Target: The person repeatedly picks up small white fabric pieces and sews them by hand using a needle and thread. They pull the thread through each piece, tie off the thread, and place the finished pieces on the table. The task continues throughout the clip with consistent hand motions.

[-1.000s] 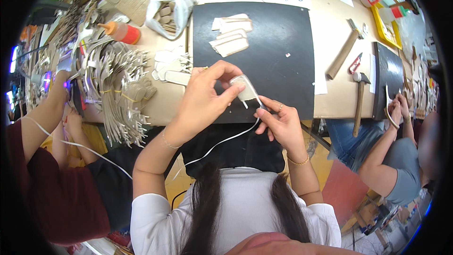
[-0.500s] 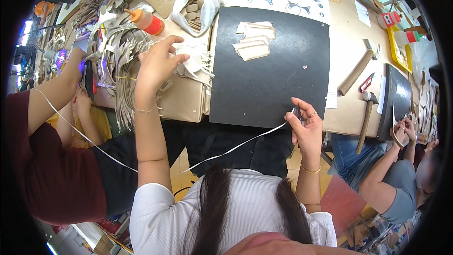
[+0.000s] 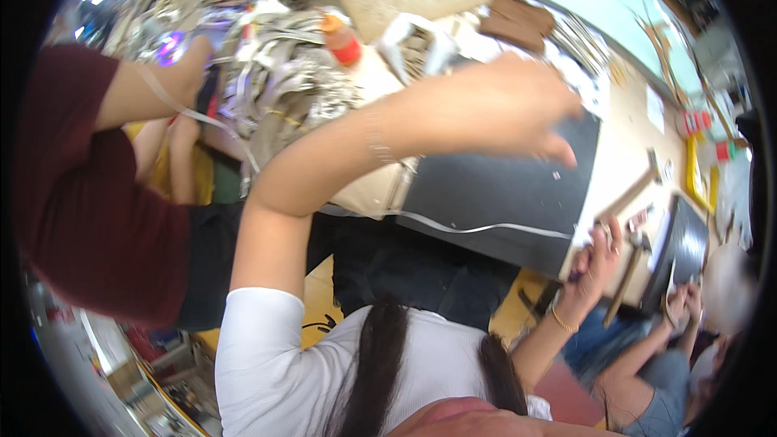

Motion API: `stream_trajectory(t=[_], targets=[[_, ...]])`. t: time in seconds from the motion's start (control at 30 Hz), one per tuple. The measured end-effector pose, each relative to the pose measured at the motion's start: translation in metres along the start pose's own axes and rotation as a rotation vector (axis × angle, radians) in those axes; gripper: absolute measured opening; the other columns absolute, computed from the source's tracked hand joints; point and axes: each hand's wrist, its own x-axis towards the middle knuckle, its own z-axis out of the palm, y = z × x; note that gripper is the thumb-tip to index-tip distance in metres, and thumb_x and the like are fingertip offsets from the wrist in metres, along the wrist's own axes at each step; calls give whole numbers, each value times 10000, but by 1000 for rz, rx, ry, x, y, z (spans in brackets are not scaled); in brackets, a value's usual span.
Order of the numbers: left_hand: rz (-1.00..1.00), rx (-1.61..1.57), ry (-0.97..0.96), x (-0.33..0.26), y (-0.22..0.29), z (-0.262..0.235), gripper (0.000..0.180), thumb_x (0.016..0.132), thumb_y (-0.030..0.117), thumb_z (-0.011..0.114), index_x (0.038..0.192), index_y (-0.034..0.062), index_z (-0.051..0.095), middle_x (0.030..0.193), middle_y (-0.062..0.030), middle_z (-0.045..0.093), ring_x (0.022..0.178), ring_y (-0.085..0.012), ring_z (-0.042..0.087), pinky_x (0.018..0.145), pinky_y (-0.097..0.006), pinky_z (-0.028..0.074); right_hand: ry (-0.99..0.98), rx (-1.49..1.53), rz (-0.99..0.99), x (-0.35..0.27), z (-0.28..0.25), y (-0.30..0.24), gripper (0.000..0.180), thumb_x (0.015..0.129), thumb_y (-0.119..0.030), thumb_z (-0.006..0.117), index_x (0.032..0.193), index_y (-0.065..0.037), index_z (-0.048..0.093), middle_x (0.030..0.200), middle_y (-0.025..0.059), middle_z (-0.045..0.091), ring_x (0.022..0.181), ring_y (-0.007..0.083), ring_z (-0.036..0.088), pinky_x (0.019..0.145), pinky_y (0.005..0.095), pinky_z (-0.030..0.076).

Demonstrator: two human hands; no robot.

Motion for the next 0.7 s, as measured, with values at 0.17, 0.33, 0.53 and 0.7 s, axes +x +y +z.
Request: stream_trajectory(t=[0.17, 0.33, 0.53, 0.7], targets=[[99, 151, -344, 6, 26, 9, 538, 880, 457, 768, 1131, -14, 700, 1006, -226, 705, 1033, -401, 688, 921, -469, 518, 78, 111, -112, 23, -37, -6, 392, 1051, -104, 616, 1430, -66, 525, 1004, 21, 647, 464, 4, 385, 369, 166, 334], [37, 92, -503, -20, 36, 32, 547, 874, 469, 767, 1156, 8, 680, 1116, -229, 678, 1120, -374, 657, 954, -464, 489, 41, 162, -160, 26, -64, -15, 358, 1081, -130, 575, 1426, -56, 511, 1005, 28, 646, 476, 13, 389, 377, 165, 343], [-115, 129, 185, -91, 32, -17, 606, 911, 421, 756, 1357, 31, 631, 1206, -176, 685, 1127, -334, 657, 942, -415, 506, 81, 188, -178, 33, -82, -17, 324, 1091, -142, 564, 1403, -71, 512, 973, 25, 639, 470, 14, 387, 373, 166, 355], [-1055, 171, 625, -167, 47, -54, 668, 921, 474, 746, 1414, 48, 596, 879, -207, 717, 823, -347, 698, 767, -451, 526, 57, 187, -203, 53, -102, -12, 334, 1088, -159, 579, 1403, -74, 510, 999, 19, 625, 498, 9, 393, 398, 163, 337]])
